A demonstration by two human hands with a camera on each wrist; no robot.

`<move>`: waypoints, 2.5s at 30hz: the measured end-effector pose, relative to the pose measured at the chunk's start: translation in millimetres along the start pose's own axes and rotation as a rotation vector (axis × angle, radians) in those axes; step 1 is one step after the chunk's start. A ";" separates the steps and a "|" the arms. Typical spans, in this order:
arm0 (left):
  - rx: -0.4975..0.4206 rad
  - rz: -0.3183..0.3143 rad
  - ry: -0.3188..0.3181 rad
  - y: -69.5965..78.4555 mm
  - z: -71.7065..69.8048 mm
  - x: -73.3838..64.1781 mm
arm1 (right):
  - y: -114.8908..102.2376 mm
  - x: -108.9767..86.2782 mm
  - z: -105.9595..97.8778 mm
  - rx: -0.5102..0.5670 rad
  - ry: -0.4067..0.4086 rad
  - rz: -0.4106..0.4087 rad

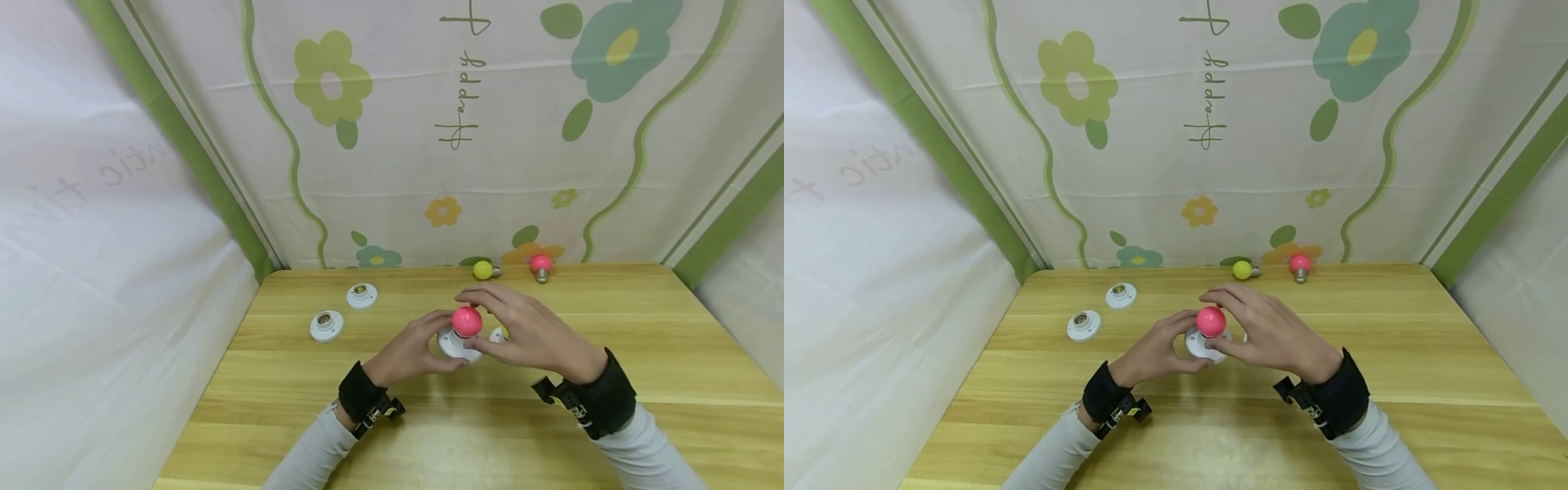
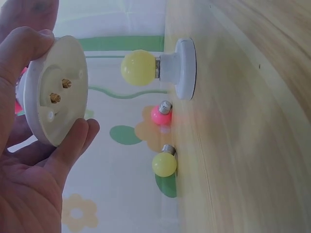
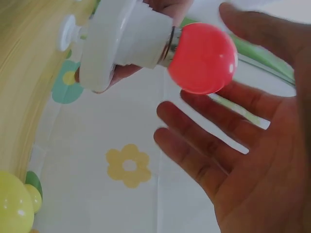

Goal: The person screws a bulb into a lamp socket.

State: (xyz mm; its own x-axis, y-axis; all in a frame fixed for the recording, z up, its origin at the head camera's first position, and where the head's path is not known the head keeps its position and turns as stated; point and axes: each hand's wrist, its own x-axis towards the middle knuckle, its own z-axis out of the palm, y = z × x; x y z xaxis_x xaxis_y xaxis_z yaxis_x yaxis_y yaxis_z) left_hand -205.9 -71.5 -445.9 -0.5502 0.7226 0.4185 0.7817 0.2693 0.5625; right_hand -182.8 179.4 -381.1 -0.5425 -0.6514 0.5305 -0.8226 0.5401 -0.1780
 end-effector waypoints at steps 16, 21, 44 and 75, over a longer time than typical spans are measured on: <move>-0.019 -0.011 -0.003 0.6 -0.6 -0.3 | 0.0 -0.1 -1.8 0.075 0.019 -0.049; -0.017 -0.007 -0.002 0.3 -0.2 -0.2 | -0.1 0.2 -1.6 0.042 0.039 -0.053; -0.048 -0.049 -0.021 -1.5 -0.1 -1.4 | 0.1 -0.4 -3.6 0.041 -0.006 -0.057; -0.058 -0.038 -0.055 -2.4 0.9 -3.5 | -2.1 -3.3 -2.6 0.063 -0.032 -0.047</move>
State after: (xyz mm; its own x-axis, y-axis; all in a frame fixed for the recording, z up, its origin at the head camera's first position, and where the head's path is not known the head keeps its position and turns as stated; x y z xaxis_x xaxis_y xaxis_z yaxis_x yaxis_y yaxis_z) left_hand -205.6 -74.0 -449.4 -0.5609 0.7470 0.3570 0.7412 0.2610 0.6185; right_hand -178.9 181.7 -380.3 -0.5072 -0.6928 0.5126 -0.8559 0.4744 -0.2058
